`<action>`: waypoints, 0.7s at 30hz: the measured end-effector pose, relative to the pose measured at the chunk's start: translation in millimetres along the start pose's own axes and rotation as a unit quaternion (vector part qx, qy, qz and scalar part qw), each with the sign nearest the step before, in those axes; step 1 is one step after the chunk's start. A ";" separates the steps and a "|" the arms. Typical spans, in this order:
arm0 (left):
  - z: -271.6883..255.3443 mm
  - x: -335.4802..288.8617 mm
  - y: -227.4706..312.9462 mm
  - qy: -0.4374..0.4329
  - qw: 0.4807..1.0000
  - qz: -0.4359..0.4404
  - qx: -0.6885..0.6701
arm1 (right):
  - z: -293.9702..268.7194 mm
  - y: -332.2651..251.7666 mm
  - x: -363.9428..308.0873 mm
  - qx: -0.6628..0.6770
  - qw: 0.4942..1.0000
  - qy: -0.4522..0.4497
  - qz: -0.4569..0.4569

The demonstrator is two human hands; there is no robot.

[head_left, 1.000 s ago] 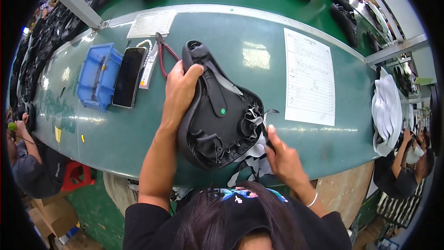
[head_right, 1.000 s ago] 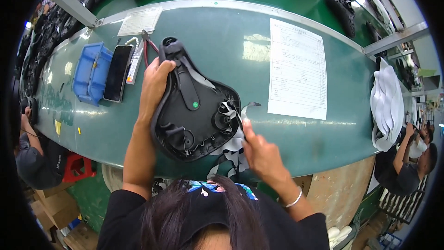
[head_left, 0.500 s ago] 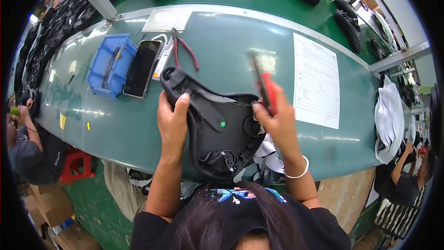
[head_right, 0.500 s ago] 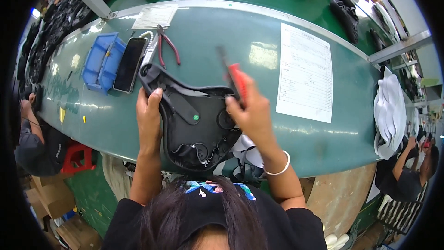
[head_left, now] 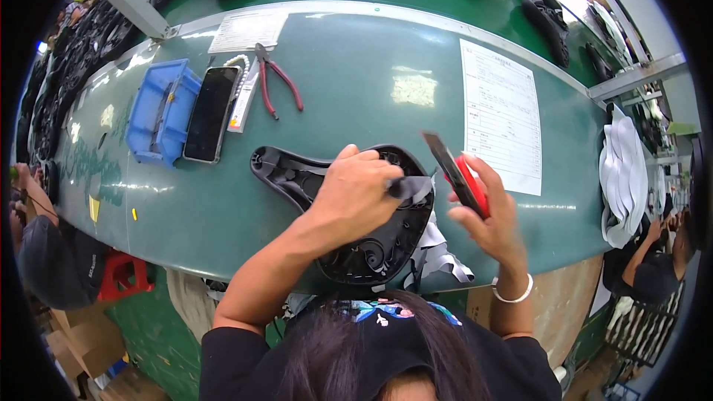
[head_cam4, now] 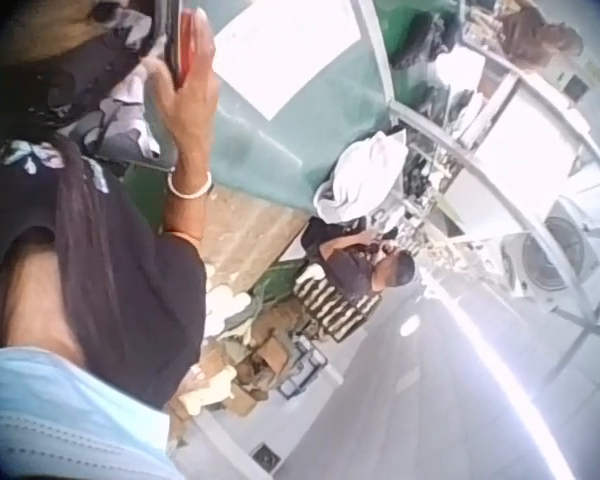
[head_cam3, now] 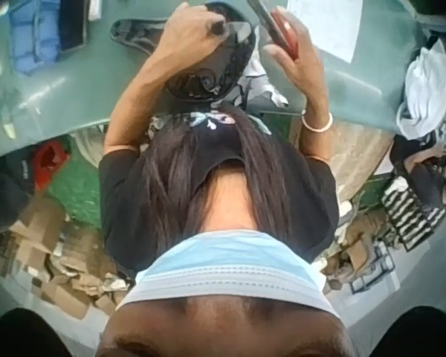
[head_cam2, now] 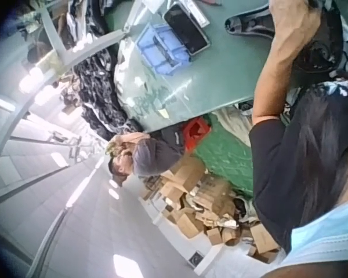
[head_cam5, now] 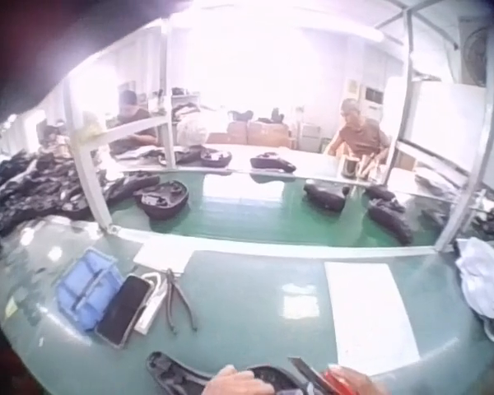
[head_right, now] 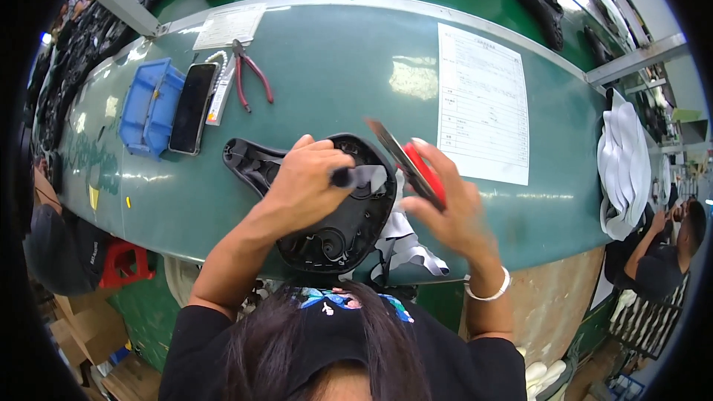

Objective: Trimming excess material from the underside of bicycle seats using a utility knife.

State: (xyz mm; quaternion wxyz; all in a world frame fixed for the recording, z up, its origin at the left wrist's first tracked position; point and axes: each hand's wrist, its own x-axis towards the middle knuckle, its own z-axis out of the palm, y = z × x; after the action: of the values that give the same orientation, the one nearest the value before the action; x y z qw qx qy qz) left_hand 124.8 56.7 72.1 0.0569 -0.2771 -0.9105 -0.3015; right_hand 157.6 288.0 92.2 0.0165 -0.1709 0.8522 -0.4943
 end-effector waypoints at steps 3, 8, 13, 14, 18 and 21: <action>-7.5 0.3 1.2 -0.096 0.990 -0.019 -0.103 | -19.8 13.8 -5.7 -0.145 0.982 0.008 -0.118; -10.6 3.9 -0.5 0.075 0.839 -0.250 -0.478 | -6.2 6.6 -20.8 -0.327 0.938 -0.095 -0.061; -13.6 12.9 -24.6 0.312 0.663 -0.099 -0.673 | 31.0 -22.3 -78.0 -0.314 0.946 -0.036 0.069; -15.4 14.4 -14.5 0.255 0.625 -0.023 -0.738 | 33.5 -24.8 -73.7 -0.313 0.947 -0.033 0.070; -6.0 8.9 38.3 -0.010 0.774 0.162 -0.613 | 36.0 -21.2 -41.5 -0.275 0.958 -0.009 0.081; 6.7 15.8 63.8 -0.227 0.722 0.268 -0.597 | 26.5 -18.5 -30.4 -0.278 0.952 -0.035 0.123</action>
State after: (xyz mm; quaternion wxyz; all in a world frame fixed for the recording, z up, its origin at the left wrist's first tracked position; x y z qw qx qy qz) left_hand 146.3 110.5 104.0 -0.2498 -0.5466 -0.4157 -0.6827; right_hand 196.5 266.7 90.1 0.0590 -0.0796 0.9691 -0.2259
